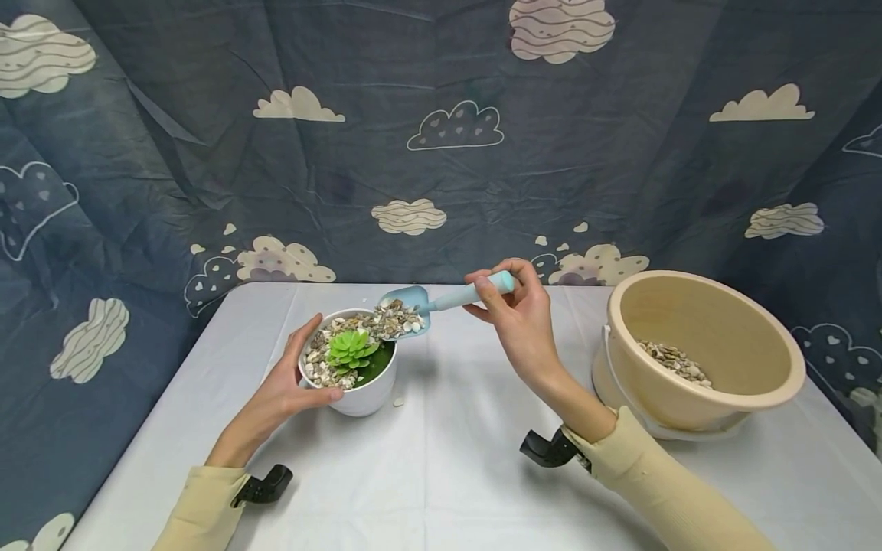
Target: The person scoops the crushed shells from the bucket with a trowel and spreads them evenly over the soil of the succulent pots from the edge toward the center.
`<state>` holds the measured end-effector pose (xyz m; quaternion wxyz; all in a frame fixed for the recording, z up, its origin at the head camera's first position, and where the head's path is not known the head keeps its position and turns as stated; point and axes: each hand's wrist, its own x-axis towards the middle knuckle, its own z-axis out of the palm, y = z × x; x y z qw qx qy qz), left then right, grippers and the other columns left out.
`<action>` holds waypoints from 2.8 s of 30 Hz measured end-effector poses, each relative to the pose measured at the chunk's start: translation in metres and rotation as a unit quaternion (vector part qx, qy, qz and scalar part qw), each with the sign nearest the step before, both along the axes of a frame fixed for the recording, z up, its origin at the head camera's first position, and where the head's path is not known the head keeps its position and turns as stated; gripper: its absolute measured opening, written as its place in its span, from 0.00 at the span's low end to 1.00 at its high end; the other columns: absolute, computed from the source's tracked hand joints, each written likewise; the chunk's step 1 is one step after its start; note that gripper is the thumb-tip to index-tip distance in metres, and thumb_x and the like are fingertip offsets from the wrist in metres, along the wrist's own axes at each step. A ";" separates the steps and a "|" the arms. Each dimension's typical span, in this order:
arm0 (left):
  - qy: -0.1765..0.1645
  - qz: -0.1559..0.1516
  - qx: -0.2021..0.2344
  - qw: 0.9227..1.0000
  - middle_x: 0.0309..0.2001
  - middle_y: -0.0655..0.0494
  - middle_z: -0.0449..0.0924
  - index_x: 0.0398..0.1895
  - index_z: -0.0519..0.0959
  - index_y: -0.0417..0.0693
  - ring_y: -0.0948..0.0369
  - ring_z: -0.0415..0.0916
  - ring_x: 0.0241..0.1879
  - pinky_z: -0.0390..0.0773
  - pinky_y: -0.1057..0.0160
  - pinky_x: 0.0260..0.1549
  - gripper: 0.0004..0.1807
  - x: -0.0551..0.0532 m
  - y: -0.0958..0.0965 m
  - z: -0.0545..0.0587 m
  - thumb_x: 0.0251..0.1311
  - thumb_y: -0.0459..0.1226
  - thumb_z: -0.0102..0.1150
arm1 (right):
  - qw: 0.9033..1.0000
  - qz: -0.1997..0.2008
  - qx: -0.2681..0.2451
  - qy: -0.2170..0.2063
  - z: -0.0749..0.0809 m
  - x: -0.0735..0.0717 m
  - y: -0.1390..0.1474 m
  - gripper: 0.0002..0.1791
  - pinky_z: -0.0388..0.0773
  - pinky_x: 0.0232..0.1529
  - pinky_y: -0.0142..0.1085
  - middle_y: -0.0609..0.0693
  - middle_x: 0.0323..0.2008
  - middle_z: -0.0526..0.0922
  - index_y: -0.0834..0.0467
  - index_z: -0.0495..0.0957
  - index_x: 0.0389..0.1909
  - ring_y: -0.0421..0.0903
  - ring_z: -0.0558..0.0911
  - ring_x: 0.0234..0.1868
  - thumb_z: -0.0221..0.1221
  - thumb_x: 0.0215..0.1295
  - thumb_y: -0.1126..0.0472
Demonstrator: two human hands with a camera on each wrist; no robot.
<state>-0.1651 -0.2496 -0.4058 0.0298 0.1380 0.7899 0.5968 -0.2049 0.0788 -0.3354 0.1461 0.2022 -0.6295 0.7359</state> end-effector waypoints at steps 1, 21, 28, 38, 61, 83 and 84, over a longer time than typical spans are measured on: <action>-0.001 -0.009 0.011 1.000 0.77 0.51 0.38 0.79 0.45 0.63 0.46 0.40 0.74 0.45 0.37 0.67 0.57 0.000 -0.001 0.000 0.51 0.34 0.71 | 1.000 0.000 0.000 0.000 0.000 0.000 0.000 0.14 0.82 0.45 0.45 0.62 0.48 0.80 0.66 0.64 0.48 0.63 0.81 0.50 0.57 0.71 0.63; 0.000 0.004 0.004 1.000 0.75 0.48 0.45 0.79 0.47 0.64 0.45 0.48 0.71 0.49 0.39 0.66 0.60 -0.001 -0.002 -0.001 0.46 0.35 0.75 | 1.000 0.003 0.009 0.019 0.001 0.001 -0.002 0.14 0.81 0.47 0.45 0.61 0.48 0.79 0.66 0.63 0.49 0.60 0.80 0.51 0.57 0.72 0.64; -0.010 -0.043 0.055 0.997 0.78 0.52 0.34 0.80 0.43 0.61 0.48 0.38 0.74 0.59 0.64 0.65 0.56 -0.001 -0.003 0.001 0.53 0.31 0.67 | 1.000 0.000 0.008 0.019 0.001 0.001 -0.002 0.14 0.81 0.46 0.45 0.60 0.48 0.79 0.66 0.64 0.49 0.57 0.81 0.51 0.57 0.71 0.65; -0.002 -0.037 0.038 0.999 0.78 0.48 0.36 0.79 0.45 0.60 0.49 0.41 0.74 0.58 0.65 0.65 0.55 -0.002 -0.003 0.001 0.53 0.31 0.68 | 1.000 0.002 0.006 0.030 0.001 0.002 -0.005 0.14 0.81 0.48 0.45 0.60 0.48 0.78 0.66 0.63 0.48 0.53 0.81 0.52 0.57 0.71 0.67; -0.002 -0.039 0.036 0.999 0.78 0.51 0.36 0.79 0.45 0.60 0.48 0.40 0.74 0.55 0.56 0.67 0.56 -0.002 -0.004 0.000 0.52 0.31 0.68 | 0.999 0.003 0.002 0.033 0.001 0.006 -0.006 0.14 0.81 0.48 0.44 0.60 0.48 0.78 0.67 0.64 0.48 0.54 0.81 0.52 0.57 0.70 0.67; -0.005 -0.030 0.036 0.999 0.78 0.52 0.34 0.80 0.43 0.61 0.47 0.36 0.75 0.45 0.37 0.67 0.57 0.000 -0.001 0.000 0.52 0.33 0.68 | 0.999 -0.005 0.012 0.046 0.004 0.010 -0.007 0.14 0.81 0.48 0.43 0.60 0.48 0.78 0.68 0.63 0.48 0.56 0.80 0.53 0.57 0.70 0.68; -0.004 -0.032 0.035 0.999 0.78 0.53 0.34 0.80 0.43 0.62 0.48 0.35 0.75 0.44 0.36 0.67 0.56 0.000 -0.001 0.000 0.53 0.33 0.68 | 0.999 -0.005 0.012 0.046 0.005 0.011 -0.007 0.14 0.81 0.48 0.43 0.60 0.48 0.78 0.68 0.64 0.48 0.56 0.80 0.53 0.57 0.70 0.68</action>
